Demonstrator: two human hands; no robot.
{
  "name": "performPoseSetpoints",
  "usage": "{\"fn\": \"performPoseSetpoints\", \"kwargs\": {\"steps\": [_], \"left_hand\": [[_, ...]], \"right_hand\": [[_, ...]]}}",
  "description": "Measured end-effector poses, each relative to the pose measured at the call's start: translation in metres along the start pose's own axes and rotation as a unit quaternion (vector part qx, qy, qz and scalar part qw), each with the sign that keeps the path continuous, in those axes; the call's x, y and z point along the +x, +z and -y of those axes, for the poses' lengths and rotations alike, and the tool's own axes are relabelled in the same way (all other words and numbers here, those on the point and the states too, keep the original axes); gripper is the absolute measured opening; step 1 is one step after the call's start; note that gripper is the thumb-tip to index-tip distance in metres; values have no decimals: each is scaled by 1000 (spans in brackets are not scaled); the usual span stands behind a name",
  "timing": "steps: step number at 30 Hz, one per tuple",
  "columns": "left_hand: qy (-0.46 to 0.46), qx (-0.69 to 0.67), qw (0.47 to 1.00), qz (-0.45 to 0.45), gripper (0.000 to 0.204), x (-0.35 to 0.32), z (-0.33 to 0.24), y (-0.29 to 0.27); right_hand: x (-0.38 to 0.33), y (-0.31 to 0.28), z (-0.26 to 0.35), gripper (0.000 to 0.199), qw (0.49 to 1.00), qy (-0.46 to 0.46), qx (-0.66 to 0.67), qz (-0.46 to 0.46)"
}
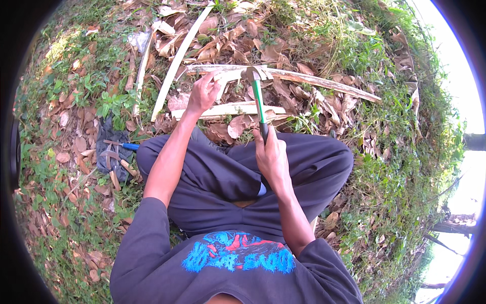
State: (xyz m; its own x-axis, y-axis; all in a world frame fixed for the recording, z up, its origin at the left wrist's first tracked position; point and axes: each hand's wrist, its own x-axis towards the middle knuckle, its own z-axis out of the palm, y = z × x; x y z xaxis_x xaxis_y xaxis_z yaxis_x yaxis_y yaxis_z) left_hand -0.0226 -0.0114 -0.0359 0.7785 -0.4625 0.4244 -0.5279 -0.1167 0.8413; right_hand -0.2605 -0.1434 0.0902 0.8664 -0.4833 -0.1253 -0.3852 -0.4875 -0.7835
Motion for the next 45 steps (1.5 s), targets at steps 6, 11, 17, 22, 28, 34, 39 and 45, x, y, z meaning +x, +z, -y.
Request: {"fn": "performPoseSetpoints", "kwargs": {"steps": [6,11,17,22,28,34,39,45], "left_hand": [[16,49,998,43,41,0,8,-3],[17,27,999,-8,42,1,17,-1],[-63,-31,997,-34,42,6,16,0],[-83,-38,995,-50,38,11,21,-3],[-111,-94,988,-60,37,21,26,-6],[-102,-83,988,-80,34,16,40,3],[-88,-47,994,-53,35,15,29,5],[-64,-45,996,-47,28,12,27,1]], "right_hand": [[-12,-2,-7,30,999,37,18,10],[-15,-8,-1,30,998,61,23,27],[-13,4,-7,32,999,38,19,20],[16,15,15,33,999,11,5,41],[53,22,25,28,996,-60,-63,36],[63,31,26,39,992,-97,-83,-5],[63,40,22,32,983,-127,-131,33],[69,34,29,32,976,-150,-150,40]]}}
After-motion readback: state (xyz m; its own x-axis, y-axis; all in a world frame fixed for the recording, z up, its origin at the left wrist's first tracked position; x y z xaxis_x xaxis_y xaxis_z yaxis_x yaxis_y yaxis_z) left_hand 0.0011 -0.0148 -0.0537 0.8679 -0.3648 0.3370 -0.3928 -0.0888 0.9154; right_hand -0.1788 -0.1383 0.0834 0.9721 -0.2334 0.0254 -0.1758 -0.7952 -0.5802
